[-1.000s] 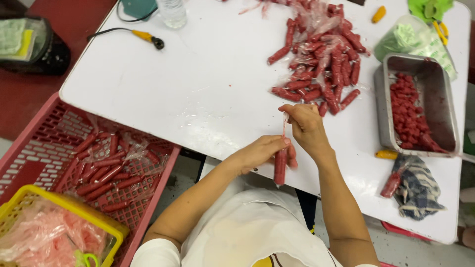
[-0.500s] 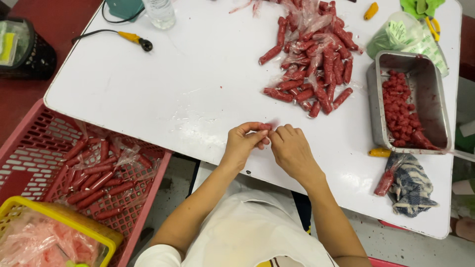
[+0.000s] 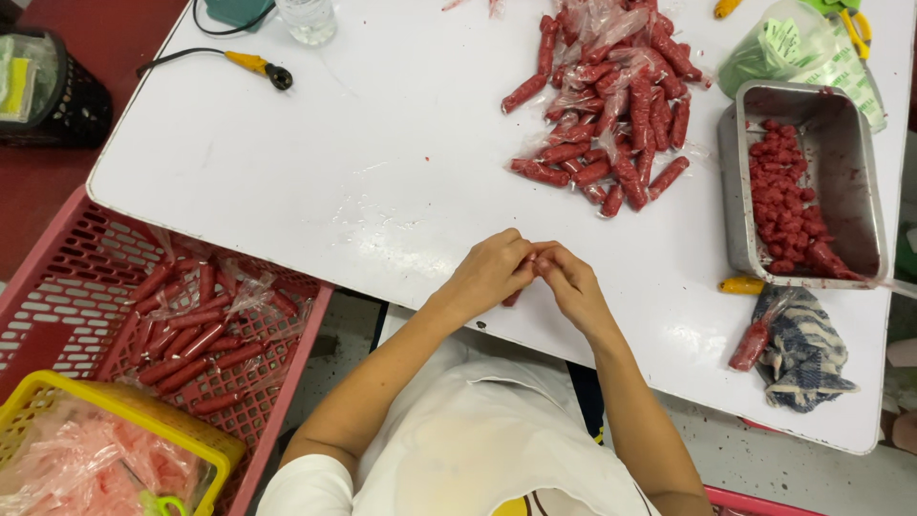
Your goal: The person ties individual sausages with thin strings, then places them into a red basket. The person also picks up and handles a yellow tool on the table.
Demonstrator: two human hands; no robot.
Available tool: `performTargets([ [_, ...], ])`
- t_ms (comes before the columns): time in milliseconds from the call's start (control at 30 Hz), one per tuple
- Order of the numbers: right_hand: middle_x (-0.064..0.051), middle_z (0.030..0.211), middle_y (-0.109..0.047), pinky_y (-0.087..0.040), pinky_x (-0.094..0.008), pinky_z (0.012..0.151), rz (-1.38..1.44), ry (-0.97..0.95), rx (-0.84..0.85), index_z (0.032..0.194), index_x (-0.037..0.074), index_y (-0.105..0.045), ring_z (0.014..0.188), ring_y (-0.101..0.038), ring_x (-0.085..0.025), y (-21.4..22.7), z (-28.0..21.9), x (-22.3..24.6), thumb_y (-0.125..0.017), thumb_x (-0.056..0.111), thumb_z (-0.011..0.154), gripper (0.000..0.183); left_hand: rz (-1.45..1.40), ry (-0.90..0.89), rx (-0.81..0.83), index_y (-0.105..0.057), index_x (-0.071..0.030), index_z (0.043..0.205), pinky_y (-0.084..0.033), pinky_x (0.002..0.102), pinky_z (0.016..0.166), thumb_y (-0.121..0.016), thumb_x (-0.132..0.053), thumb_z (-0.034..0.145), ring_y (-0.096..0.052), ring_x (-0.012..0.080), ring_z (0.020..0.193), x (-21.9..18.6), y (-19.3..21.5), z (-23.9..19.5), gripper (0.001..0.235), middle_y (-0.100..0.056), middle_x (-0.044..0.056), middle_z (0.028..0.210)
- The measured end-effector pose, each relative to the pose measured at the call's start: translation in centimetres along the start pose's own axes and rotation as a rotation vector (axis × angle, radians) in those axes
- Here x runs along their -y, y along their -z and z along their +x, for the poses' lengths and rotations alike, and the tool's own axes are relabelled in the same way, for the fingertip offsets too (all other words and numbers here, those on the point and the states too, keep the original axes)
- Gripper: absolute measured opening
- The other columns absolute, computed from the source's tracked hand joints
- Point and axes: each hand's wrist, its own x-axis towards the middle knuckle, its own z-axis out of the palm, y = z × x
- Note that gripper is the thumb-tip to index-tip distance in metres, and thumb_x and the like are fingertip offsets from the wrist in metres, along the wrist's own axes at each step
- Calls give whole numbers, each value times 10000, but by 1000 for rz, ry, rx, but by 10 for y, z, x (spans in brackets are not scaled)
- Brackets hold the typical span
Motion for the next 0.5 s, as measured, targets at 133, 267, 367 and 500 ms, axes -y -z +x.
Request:
performTargets([
  [133,-151,1048,-721,-567,-398,872,86,11,-82,1136,16,-619,933,-705,-239,7,0,-37,-681,0,932,214,-7,-70,-29,-609,-51,985,-561,356,690,-700,-281,935,-657,251,806,8,-15,1,252,-544,61,822],
  [267,-108,995,-645,-644,-392,729,97,66,20,1144,5,-613,908,-675,-226,2,0,-25,-631,-7,977,168,-126,-29,-95,-550,-99,890,-551,361,652,-611,-121,925,-661,270,709,-12,8,-7,74,-548,58,717],
  [367,-109,974,-615,-654,-403,708,95,138,76,1085,-14,-645,897,-673,-229,-2,4,-15,-654,-57,935,156,-267,-8,-187,-559,-109,891,-568,350,684,-621,-66,912,-705,267,737,-6,8,-11,79,-631,65,734],
  [500,-155,861,-708,-664,-388,724,83,103,8,1104,-35,-681,774,-734,-232,-5,10,-15,-574,-43,1001,150,-276,-49,-364,-595,-97,943,-594,343,768,-662,-27,936,-749,265,833,10,-7,-20,97,-704,99,823],
])
